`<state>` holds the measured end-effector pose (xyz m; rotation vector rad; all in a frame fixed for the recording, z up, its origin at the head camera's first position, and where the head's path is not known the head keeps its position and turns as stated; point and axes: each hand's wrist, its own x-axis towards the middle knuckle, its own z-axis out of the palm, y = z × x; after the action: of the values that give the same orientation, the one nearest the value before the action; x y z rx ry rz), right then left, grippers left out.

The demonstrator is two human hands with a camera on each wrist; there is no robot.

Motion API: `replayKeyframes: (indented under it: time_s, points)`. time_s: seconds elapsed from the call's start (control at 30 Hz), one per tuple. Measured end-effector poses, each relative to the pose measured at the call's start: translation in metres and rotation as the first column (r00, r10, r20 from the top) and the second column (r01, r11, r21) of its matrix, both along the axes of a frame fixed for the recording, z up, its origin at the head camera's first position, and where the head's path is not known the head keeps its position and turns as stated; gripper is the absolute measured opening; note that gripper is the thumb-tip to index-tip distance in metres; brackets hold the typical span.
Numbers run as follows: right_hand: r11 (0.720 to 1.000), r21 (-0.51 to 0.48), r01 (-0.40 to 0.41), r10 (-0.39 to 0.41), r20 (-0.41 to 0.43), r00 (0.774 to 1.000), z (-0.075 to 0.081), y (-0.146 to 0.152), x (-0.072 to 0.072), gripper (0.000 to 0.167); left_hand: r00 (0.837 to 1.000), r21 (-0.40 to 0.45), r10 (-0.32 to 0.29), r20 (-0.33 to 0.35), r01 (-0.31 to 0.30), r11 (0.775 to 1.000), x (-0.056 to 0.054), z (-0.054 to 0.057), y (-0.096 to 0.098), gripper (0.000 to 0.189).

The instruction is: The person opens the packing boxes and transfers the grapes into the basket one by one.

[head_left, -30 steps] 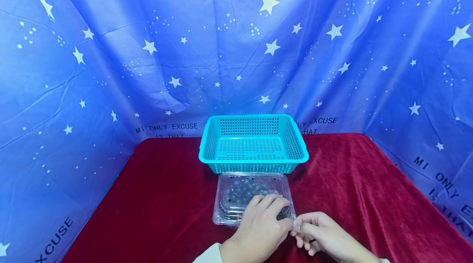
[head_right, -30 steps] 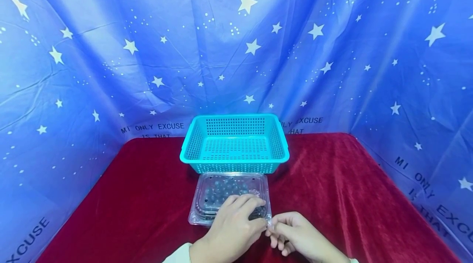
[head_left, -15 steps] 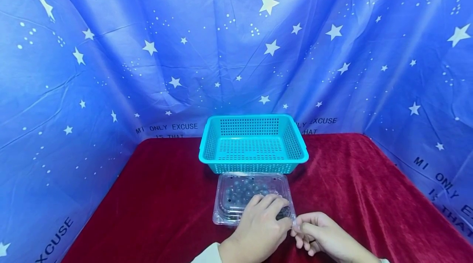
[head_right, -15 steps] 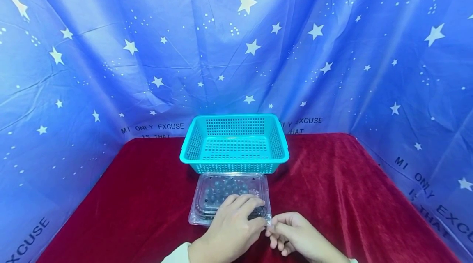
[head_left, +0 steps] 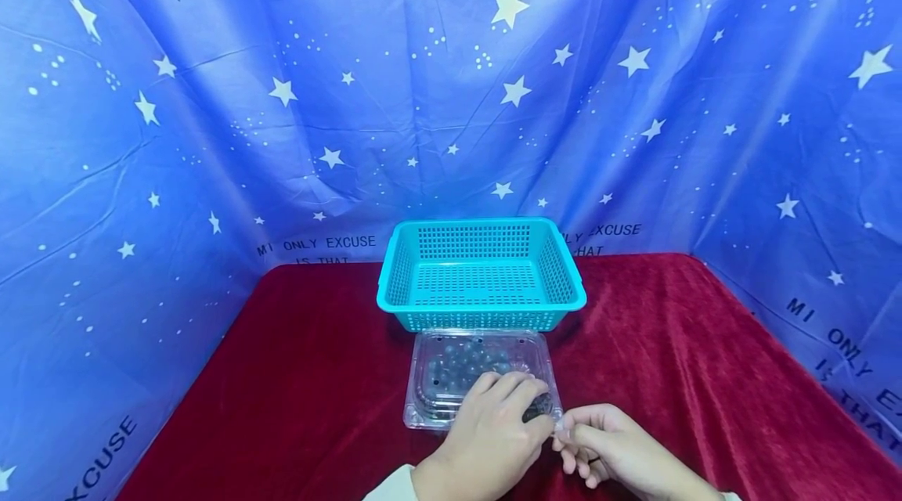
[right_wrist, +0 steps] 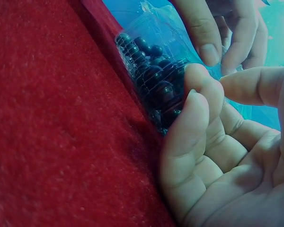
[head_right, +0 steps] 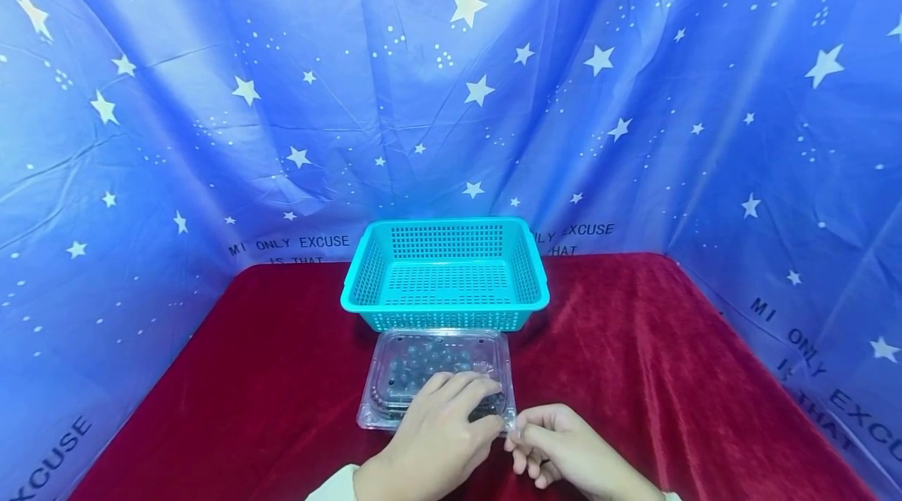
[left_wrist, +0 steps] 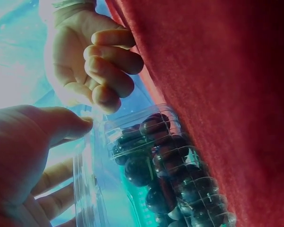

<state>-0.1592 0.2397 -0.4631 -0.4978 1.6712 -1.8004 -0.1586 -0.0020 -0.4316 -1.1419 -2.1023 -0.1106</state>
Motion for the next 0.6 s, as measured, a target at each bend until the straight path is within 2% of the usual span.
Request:
replayKeyframes:
  time_s: [0.2, 0.43, 0.6]
  points:
    - [1.0, -0.001, 0.007, -0.007, -0.001, 1.0, -0.0012, 0.0, 0.0001, 0.039, 0.999, -0.008, -0.017, -0.04, 0.016, 1.0, -0.0012, -0.0012, -0.0018, 0.008]
    - [1.0, 0.002, 0.011, -0.011, -0.002, 1.0, -0.0009, 0.0001, 0.0003, 0.038, 0.999, -0.068, -0.004, 0.045, 0.007, 0.998, 0.0027, 0.0025, -0.0042, 0.01]
    - [1.0, 0.015, 0.023, -0.023, 0.013, 1.0, 0.0008, -0.0004, 0.0006, 0.035, 0.999, -0.081, -0.008, 0.042, 0.012, 0.997, 0.0021, 0.0036, -0.0075, 0.012]
